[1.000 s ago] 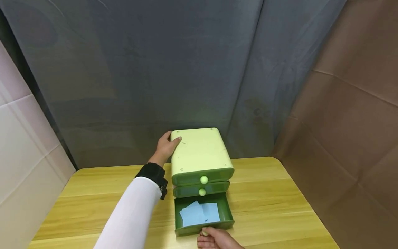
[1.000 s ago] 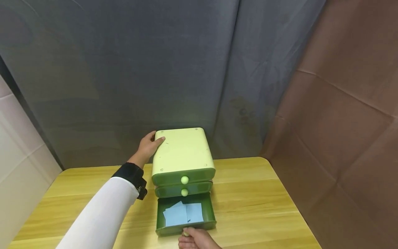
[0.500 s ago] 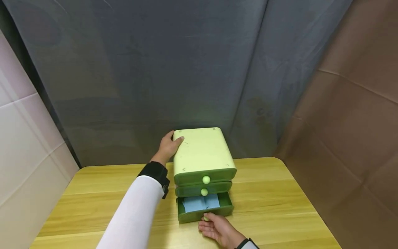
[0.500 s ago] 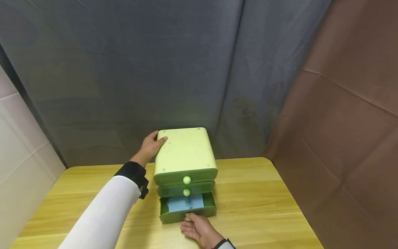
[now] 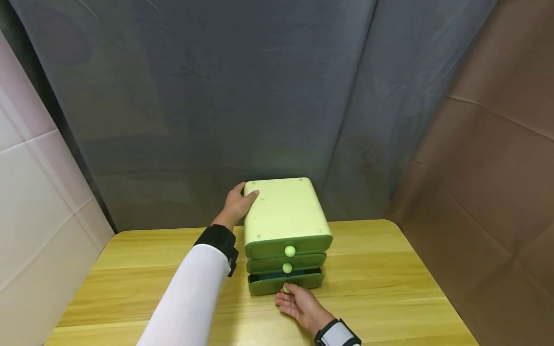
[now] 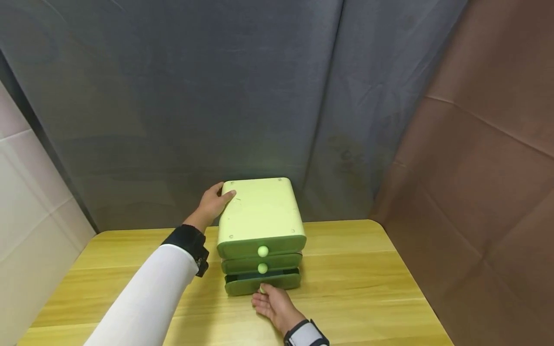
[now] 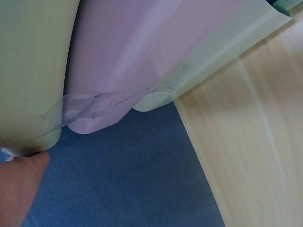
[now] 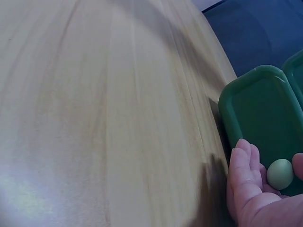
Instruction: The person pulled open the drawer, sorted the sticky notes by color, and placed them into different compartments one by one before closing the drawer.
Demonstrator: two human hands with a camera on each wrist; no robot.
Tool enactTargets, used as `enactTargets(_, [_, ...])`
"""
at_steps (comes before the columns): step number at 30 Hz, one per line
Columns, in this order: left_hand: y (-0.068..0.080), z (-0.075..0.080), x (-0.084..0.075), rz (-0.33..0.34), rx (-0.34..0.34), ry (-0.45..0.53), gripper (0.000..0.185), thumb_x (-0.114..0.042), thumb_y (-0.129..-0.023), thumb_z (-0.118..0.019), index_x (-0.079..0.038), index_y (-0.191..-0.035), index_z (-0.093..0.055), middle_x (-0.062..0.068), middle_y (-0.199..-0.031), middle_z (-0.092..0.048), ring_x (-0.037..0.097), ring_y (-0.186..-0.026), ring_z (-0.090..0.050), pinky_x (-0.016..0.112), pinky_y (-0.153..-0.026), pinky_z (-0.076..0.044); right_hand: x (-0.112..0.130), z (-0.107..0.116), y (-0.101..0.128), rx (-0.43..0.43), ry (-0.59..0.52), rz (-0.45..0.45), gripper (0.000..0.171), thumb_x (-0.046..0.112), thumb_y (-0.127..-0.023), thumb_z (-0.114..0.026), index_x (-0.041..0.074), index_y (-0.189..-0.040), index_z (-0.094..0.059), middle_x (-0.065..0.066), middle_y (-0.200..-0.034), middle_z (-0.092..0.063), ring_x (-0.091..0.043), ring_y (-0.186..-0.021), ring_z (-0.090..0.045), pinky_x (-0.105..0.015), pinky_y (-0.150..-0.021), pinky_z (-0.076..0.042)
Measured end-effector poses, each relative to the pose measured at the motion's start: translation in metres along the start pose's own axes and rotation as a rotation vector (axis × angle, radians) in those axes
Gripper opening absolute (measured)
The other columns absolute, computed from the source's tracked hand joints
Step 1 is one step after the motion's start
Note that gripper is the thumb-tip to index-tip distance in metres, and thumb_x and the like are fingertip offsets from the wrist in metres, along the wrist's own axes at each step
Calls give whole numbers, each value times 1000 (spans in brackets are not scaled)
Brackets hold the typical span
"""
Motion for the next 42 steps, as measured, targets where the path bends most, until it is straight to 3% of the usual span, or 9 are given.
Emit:
enactTargets(19, [2,-1,-1,-7,15,1,69,-30,-100,-53,-2,-153,-20,19,-158,-20,36,-145,-18,48,-117,-23,3,-3,-10,-33,-26,23,33,17,-103,-41,-14,-112,-45,-19,-103,-63,-22,-95,-64,-50,-101,-46])
enactTargets(32, [4,1,-4,5,39,-1,70,-30,-100,-53,-1,-153,-18,19,-157,-21,34,-145,-20,46,-116,-26,3,-4,-13,-61,43,44,34,18,-102,-40,-14,-111,-49,-18,-101,-66,-17,-87,-65,-42,-90,-54])
enactTargets(42, [4,-1,-3,10,50,-5,70,-31,-100,-53,-1,-153,-18,19,-158,-20,35,-145,-19,47,-117,-25,3,-3,-14,-68,61,53,33,17,-102,-39,-14,-111,-48,-21,-101,-66,-18,-87,-65,-42,-89,-54])
Point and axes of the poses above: each hand's wrist, its own y-axis away from the middle knuckle, its own z-axis out of the back of the hand, x = y × z, the point moved 7 cm from there along -y, towards the middle knuckle
